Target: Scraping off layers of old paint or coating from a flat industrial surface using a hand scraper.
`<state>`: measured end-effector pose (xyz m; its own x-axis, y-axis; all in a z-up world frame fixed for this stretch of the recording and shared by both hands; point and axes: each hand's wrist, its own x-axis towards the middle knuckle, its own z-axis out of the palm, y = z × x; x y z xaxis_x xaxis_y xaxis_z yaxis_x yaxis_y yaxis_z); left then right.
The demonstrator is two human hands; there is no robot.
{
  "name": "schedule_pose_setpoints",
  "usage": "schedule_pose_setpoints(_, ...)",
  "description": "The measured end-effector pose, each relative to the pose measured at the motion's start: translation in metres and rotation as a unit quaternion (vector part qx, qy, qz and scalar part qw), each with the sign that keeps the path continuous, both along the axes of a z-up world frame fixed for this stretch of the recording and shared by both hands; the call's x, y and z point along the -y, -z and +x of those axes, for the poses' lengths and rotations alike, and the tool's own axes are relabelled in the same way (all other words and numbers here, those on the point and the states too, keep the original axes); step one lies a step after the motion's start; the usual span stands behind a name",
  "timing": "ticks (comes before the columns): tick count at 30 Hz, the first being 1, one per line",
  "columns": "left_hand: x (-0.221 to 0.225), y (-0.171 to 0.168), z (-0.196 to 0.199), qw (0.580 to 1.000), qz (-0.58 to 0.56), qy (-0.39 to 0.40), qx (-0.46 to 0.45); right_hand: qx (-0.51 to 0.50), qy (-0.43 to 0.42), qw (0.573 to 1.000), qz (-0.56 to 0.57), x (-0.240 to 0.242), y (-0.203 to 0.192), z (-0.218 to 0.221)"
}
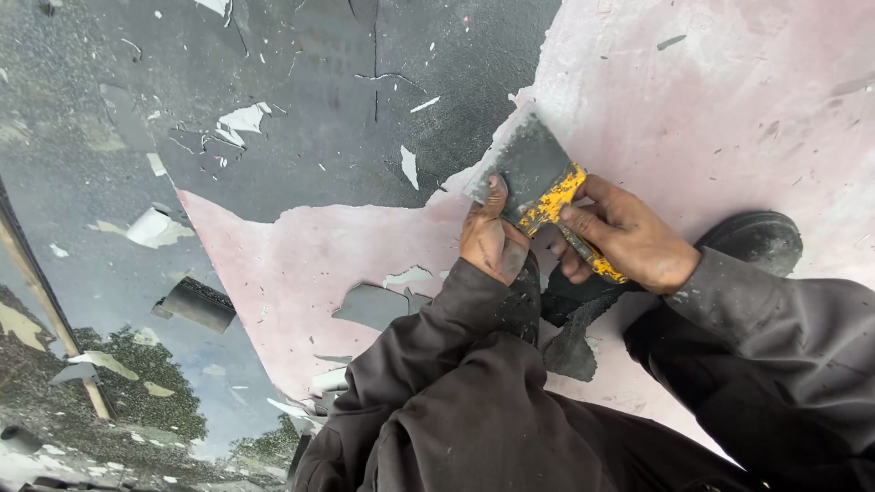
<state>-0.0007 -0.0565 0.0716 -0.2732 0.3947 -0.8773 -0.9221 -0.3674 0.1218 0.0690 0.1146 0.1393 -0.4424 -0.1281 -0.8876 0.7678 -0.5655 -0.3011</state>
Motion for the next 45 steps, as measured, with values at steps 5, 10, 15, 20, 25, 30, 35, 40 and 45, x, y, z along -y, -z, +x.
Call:
schedule_pose_setpoints(5, 0.012, 0.023, 0.018, 0.995, -0.080, 0.020, 0.051, 0.046, -0.104, 0.986, 0.124, 0.006, -0.028, -0.013)
schedule_pose_setpoints(10, 0.008, 0.017, 0.010, 0.994, -0.095, -0.002, 0.056, 0.047, -0.162, 0.968, 0.187, 0.011, -0.027, -0.022)
schedule_pose_setpoints(15, 0.007, 0.019, 0.017, 0.991, -0.095, -0.047, 0.084, 0.043, -0.159, 0.973, 0.160, -0.002, -0.025, -0.027)
schedule_pose_setpoints(20, -0.010, 0.016, 0.026, 0.997, 0.022, -0.048, 0.049, 0.029, -0.250, 0.951, 0.179, -0.039, -0.015, -0.034)
schedule_pose_setpoints(25, -0.019, 0.019, 0.034, 0.994, -0.036, -0.069, 0.077, 0.035, -0.288, 0.942, 0.169, -0.056, -0.018, -0.044)
schedule_pose_setpoints(30, -0.033, 0.008, 0.020, 0.991, 0.020, -0.092, 0.096, 0.022, -0.401, 0.892, 0.206, -0.071, -0.027, -0.065)
schedule_pose_setpoints(35, 0.033, 0.035, -0.004, 0.984, 0.019, -0.179, -0.015, -0.234, -0.382, 0.844, 0.295, -0.001, 0.031, -0.114)
schedule_pose_setpoints(40, 0.064, -0.020, -0.016, 0.982, -0.011, -0.189, -0.008, -0.258, -0.383, 0.839, 0.289, 0.062, 0.016, -0.077)
schedule_pose_setpoints(45, 0.039, -0.012, 0.006, 0.978, -0.136, 0.148, -0.060, 0.022, -0.113, 0.993, 0.025, 0.042, 0.006, 0.011)
